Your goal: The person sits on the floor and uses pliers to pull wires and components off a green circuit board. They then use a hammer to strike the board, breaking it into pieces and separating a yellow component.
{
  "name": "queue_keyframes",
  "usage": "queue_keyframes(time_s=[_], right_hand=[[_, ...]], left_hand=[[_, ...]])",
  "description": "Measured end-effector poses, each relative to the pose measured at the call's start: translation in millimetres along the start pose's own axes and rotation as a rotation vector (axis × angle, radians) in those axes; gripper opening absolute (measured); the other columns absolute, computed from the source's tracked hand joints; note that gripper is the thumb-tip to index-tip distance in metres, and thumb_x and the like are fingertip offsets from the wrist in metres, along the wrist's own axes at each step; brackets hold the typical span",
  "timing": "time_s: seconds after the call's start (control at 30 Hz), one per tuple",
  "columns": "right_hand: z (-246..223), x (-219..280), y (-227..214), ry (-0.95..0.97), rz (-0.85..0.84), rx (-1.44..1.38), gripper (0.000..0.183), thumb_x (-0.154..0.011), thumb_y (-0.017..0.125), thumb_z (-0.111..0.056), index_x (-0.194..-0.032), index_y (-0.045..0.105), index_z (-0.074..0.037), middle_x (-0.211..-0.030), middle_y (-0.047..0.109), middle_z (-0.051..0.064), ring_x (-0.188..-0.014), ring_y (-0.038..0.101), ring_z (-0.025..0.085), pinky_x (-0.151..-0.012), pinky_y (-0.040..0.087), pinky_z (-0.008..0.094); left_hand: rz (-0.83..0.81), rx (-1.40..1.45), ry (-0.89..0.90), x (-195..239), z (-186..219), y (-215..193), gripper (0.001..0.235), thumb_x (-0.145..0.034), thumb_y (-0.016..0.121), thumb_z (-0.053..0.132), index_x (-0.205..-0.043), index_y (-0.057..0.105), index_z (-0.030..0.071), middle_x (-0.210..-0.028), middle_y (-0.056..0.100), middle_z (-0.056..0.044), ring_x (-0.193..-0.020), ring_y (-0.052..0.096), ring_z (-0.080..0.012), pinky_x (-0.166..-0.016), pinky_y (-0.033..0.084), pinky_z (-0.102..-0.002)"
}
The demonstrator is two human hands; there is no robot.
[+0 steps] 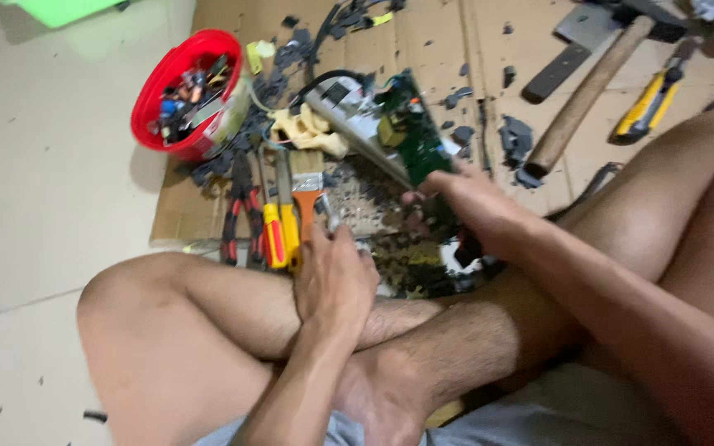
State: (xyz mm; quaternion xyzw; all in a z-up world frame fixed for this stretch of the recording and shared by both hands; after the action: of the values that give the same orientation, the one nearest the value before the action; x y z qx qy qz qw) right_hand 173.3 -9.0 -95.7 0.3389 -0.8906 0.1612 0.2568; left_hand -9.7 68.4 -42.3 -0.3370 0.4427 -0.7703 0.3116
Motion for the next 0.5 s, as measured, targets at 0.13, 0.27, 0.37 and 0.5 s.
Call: queue_keyframes(time_s=[0.13,0.27,0.37,0.5], right_hand=[[-15,27,6,-0.073,0.077,-0.076,0.061,-0.068,0.074,-0.014,-0.128,0.067,-0.006,-0.100,0.064,0.030,-0.071,0.069,0.039,-0.048,0.056,0.054],[-27,31,-9,-0.197,0.140,-0.014,0.056,-0.077,0.075,-0.038,-0.127,0.072,-0.015,-0.101,0.071,0.021,-0.080,0.071,0.033,-0.059,0.060,0.051],[-21,31,-14,-0.175,0.163,0.017,0.056,-0.075,0.073,-0.042,-0.126,0.071,-0.019,-0.102,0.071,0.017,-0.084,0.071,0.031,-0.064,0.060,0.049],[-12,23,-14,-0.126,0.163,0.068,0.056,-0.074,0.071,-0.046,-0.125,0.070,-0.026,-0.103,0.072,0.012,-0.088,0.071,0.028,-0.072,0.059,0.046]], left_hand=[[0.358,0.268,0.203,12,58,-32,0.016,-0.088,0.063,0.015,-0.102,0.066,0.008,-0.100,0.060,-0.016,-0.097,0.066,-0.0413,-0.079,0.056,-0.052],[0.355,0.505,0.466,1,139,-47,0.013,-0.088,0.057,0.013,-0.096,0.064,0.005,-0.093,0.061,-0.017,-0.095,0.065,-0.0419,-0.079,0.054,-0.048],[0.085,0.341,0.469,-28,185,-17,0.020,-0.088,0.057,0.023,-0.097,0.067,0.008,-0.096,0.065,-0.016,-0.100,0.067,-0.0402,-0.085,0.053,-0.051],[-0.312,0.081,0.273,-41,213,8,0.029,-0.086,0.059,0.019,-0.104,0.075,0.002,-0.109,0.070,-0.024,-0.110,0.065,-0.0468,-0.092,0.054,-0.057]])
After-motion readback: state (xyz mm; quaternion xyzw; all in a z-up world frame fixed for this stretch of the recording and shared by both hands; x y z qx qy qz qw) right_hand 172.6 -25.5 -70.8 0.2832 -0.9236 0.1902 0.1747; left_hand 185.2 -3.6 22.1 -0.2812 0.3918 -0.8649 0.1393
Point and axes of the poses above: each hand's wrist, its own x-axis away from the middle knuckle, its own y-axis out of the palm, z = x × y, the point moved 5 cm from there along -x, towards the middle knuckle
